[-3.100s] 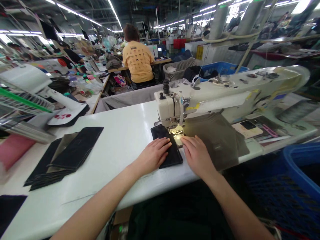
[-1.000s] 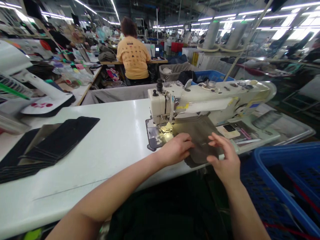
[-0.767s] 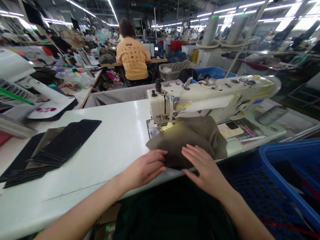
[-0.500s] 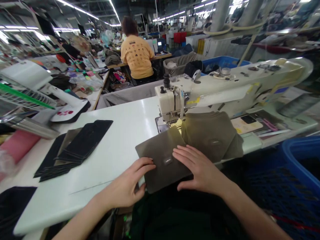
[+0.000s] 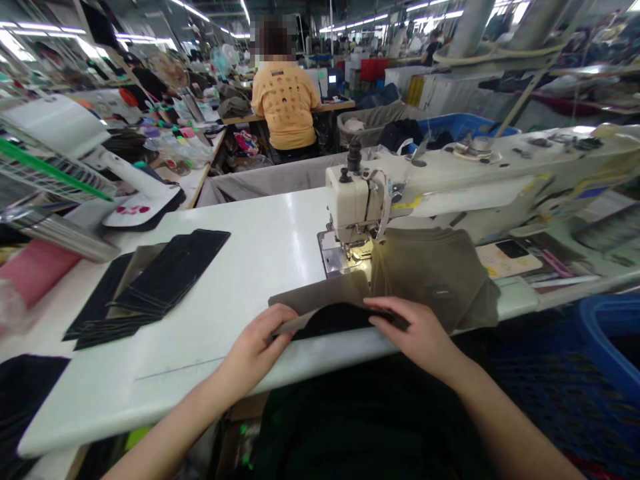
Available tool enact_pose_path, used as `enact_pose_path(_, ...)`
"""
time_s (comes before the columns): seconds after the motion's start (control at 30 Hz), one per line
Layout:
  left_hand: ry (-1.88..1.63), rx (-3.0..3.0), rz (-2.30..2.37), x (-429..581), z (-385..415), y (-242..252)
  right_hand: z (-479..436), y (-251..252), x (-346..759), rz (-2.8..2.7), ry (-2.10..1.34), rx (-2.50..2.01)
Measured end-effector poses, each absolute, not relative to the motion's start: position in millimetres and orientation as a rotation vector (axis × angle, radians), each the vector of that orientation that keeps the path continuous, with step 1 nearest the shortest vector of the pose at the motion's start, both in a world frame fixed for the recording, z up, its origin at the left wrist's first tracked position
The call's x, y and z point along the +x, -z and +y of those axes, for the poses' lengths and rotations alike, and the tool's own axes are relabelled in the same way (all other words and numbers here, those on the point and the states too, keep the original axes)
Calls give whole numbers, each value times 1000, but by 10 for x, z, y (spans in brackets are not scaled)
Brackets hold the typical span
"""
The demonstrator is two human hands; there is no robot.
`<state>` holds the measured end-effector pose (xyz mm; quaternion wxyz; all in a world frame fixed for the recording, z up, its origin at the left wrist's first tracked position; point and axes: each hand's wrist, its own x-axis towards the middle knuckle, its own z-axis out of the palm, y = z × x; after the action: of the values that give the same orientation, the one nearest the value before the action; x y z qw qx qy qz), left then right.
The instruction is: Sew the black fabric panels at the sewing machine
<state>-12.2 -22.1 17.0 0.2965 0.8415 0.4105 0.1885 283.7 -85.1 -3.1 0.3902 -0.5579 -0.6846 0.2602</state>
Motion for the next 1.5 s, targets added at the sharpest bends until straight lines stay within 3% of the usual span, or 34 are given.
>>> enact_pose_path(0.13, -511, 2033, 1423, -26, -39, -175, -546, 142, 2709, -1391, -702, -1595)
enact_pose_path(0.3, -590, 2012, 1512, -10, -34, -99, -491, 213, 2641, -1262, -731, -1590)
enact_pose_path(0.8, -658, 1978, 1779, 79, -53, -74, -492, 239, 2576, -1612, -439, -1690)
enact_pose_path(1.5, -597, 1955, 1842, 97, -27, -80, -484, 224, 2587, -1655, -443, -1729)
